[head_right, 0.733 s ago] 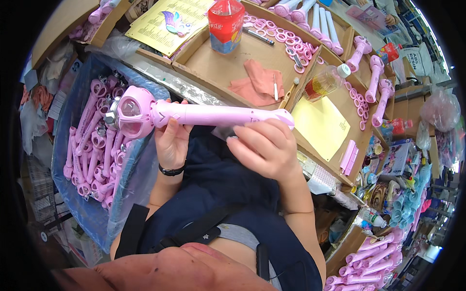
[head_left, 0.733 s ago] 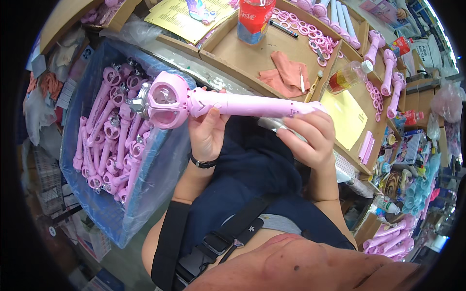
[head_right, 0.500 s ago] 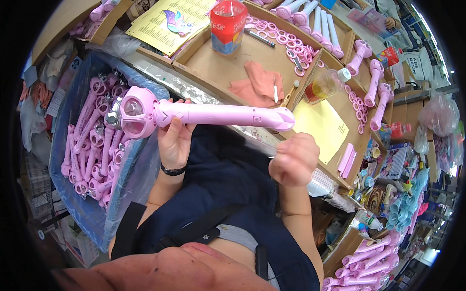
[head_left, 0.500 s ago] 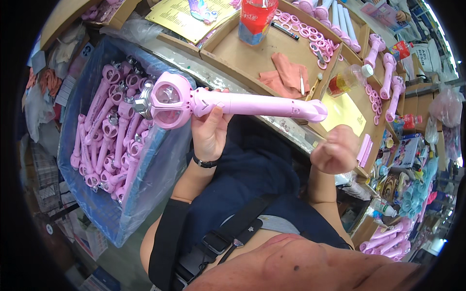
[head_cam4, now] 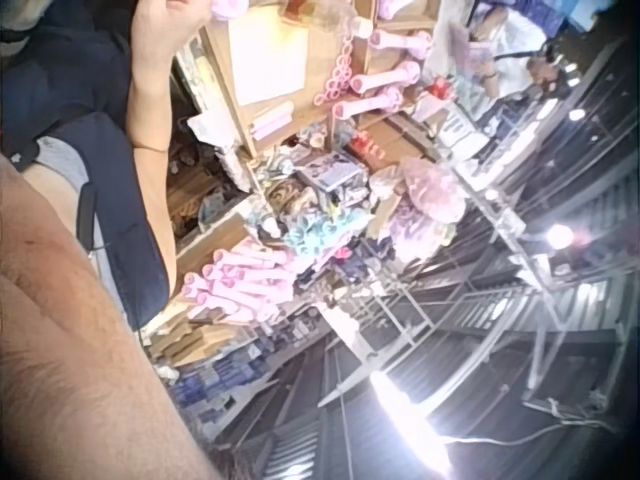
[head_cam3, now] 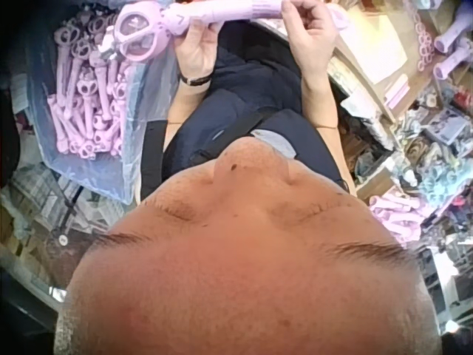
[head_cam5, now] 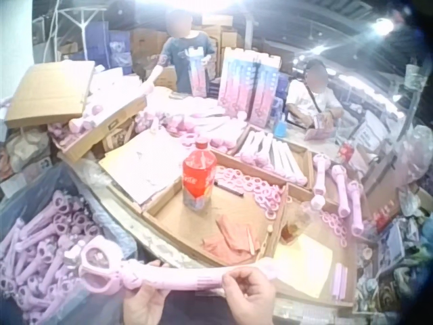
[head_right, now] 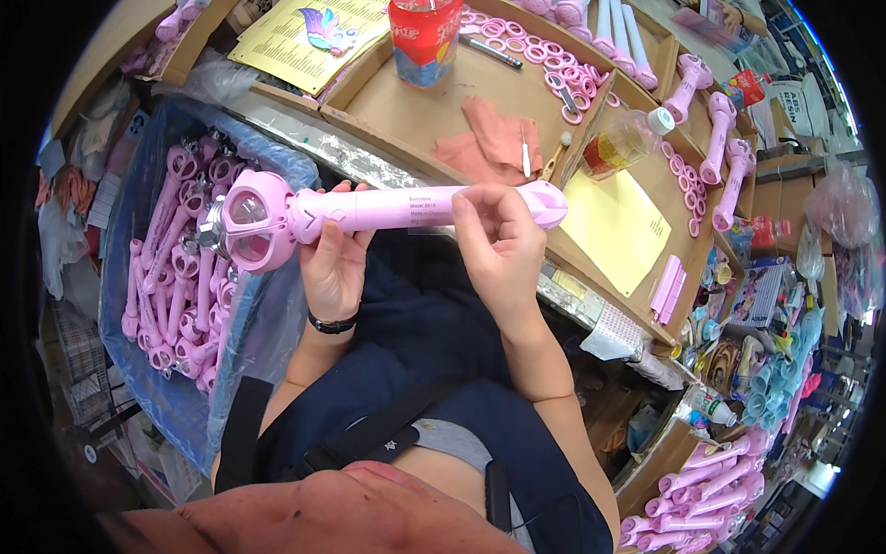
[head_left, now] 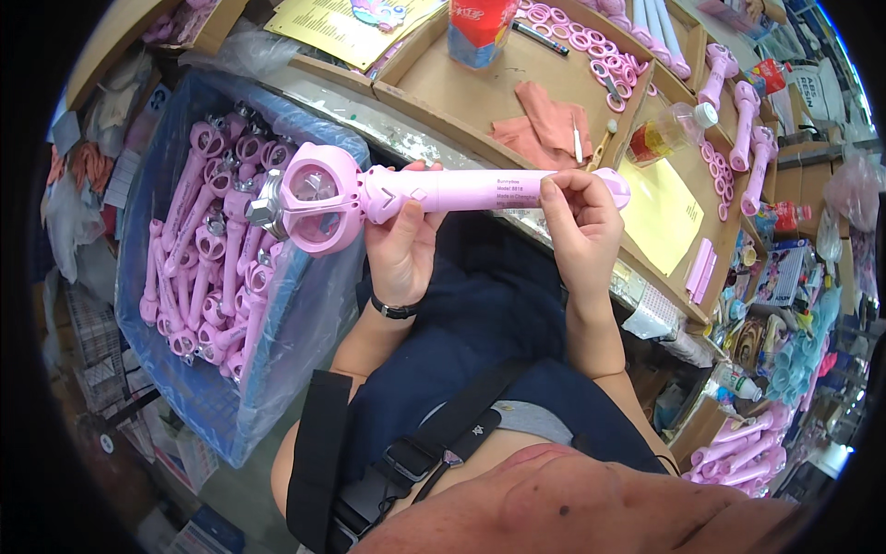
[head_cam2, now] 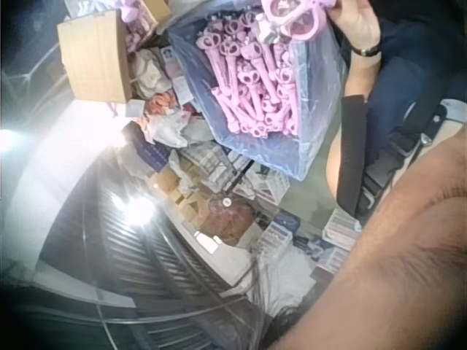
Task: The person assembles pink plastic toy wands by attaching a silver crown piece to the top, wiping the wand with a cloth, and using a small tool to adjust or secure the crown. The person repeats this process on multiple wands, placing finished units into a bin.
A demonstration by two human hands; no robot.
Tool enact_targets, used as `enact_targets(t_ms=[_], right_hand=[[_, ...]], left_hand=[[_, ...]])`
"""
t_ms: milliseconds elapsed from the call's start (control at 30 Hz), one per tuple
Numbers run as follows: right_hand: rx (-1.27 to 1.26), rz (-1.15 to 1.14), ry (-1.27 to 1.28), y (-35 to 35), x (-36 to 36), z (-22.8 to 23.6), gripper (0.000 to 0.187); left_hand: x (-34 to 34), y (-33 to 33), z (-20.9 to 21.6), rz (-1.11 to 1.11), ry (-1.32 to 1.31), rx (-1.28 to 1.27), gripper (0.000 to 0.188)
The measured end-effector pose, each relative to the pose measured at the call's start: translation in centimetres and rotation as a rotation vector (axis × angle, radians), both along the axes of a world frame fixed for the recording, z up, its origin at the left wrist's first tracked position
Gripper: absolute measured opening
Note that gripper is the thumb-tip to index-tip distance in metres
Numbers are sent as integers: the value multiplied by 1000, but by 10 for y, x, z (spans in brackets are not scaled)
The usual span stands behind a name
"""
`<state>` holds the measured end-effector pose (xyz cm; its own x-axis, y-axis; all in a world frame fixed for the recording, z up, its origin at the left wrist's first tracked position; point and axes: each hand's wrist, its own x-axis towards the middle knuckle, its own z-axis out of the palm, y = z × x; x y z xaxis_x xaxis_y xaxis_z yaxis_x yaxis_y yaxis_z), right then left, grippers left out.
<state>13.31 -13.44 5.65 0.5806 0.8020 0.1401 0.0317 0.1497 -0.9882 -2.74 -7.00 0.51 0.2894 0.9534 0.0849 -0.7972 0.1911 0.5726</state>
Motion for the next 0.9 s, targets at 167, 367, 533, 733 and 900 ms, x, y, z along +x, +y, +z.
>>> enact_targets(t_ms=[167, 367, 533, 733, 900], right_hand=[[-9, -31, -79, 2, -2, -4, 10], [-10, -34, -96, 2, -1, -6, 10], [-20, -34, -108, 3, -2, -7, 10], [-29, -38, -118, 4, -1, -9, 10], [-24, -53, -126, 4, -2, -10, 9]], left_hand=[[0, 0, 2, 7, 20, -9, 39], [0, 1, 3, 8, 28, -17, 39], [-1, 0, 3, 11, 55, -23, 39], [-1, 1, 3, 14, 54, -37, 38], [-1, 1, 3, 10, 43, -38, 38]])
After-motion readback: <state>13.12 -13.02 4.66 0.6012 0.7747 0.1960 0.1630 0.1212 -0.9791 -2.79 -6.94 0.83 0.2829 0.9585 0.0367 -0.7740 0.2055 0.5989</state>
